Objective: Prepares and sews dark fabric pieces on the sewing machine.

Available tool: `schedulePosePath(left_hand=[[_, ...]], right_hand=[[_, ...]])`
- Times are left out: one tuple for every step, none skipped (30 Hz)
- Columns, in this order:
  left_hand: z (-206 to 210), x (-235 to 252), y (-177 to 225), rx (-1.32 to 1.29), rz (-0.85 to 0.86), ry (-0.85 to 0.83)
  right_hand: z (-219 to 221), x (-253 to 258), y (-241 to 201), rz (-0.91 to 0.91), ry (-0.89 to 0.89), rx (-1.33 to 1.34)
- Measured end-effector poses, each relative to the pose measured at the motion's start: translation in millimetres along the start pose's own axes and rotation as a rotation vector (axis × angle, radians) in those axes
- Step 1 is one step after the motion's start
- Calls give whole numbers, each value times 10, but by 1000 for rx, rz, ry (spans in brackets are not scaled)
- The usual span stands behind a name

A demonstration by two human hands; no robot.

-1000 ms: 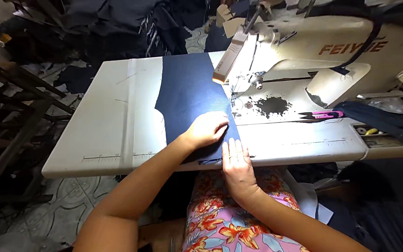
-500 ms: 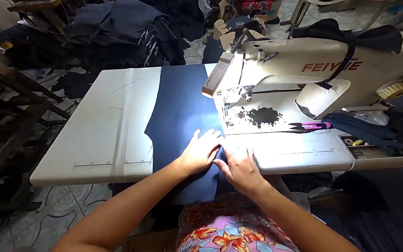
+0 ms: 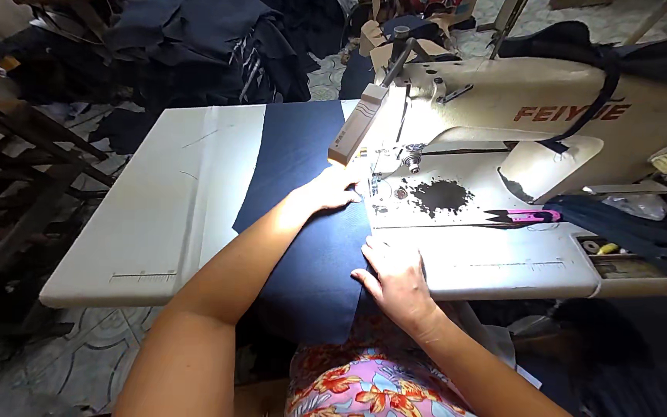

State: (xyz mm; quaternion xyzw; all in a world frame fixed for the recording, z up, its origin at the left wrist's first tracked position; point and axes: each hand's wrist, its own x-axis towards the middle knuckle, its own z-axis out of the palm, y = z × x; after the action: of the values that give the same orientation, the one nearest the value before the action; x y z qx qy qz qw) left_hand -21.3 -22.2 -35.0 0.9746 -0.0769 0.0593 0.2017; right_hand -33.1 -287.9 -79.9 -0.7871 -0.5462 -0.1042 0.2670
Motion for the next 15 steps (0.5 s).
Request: schedulePosePath(left_hand=[[-25,34,-25,11,-10,-32],[-41,54,-33,32,-11,-51],[-52,64,-25,53,-10,-52],[-62,65,-9,63,-8,-39],[-61,59,-9,68,12,-7],[-49,51,-13,61,41,34],[-34,43,-9,46,62,65],[-10,35,-4,31,75,88],[17,26,13,9,79,105],[49,15,39,-15,77,120],[82,1,80,-40,67,134],[116,-17,133,-54,58,154],[150,-44,195,-46,51,176],[195,-83,268,-12,53,215],[252,-137,350,43,48,250]], right_hand=[[1,-2,0,2,2,2],[3,-4,-1,4,5,3],[5,-5,-2,4,12,4],[4,-3,-3,5,13,3],[3,0,-3,3,14,0],[2,0,-3,2,14,1],[1,0,-4,2,14,1],[-1,2,-5,3,11,-1],[-3,5,-7,5,8,-2],[-7,7,-11,7,5,-4],[-9,7,-13,8,7,-8],[-8,3,-14,10,12,-20],[-13,-1,-16,12,14,-27],[-23,-8,-19,14,10,-37],[-32,-19,-21,15,10,-51]])
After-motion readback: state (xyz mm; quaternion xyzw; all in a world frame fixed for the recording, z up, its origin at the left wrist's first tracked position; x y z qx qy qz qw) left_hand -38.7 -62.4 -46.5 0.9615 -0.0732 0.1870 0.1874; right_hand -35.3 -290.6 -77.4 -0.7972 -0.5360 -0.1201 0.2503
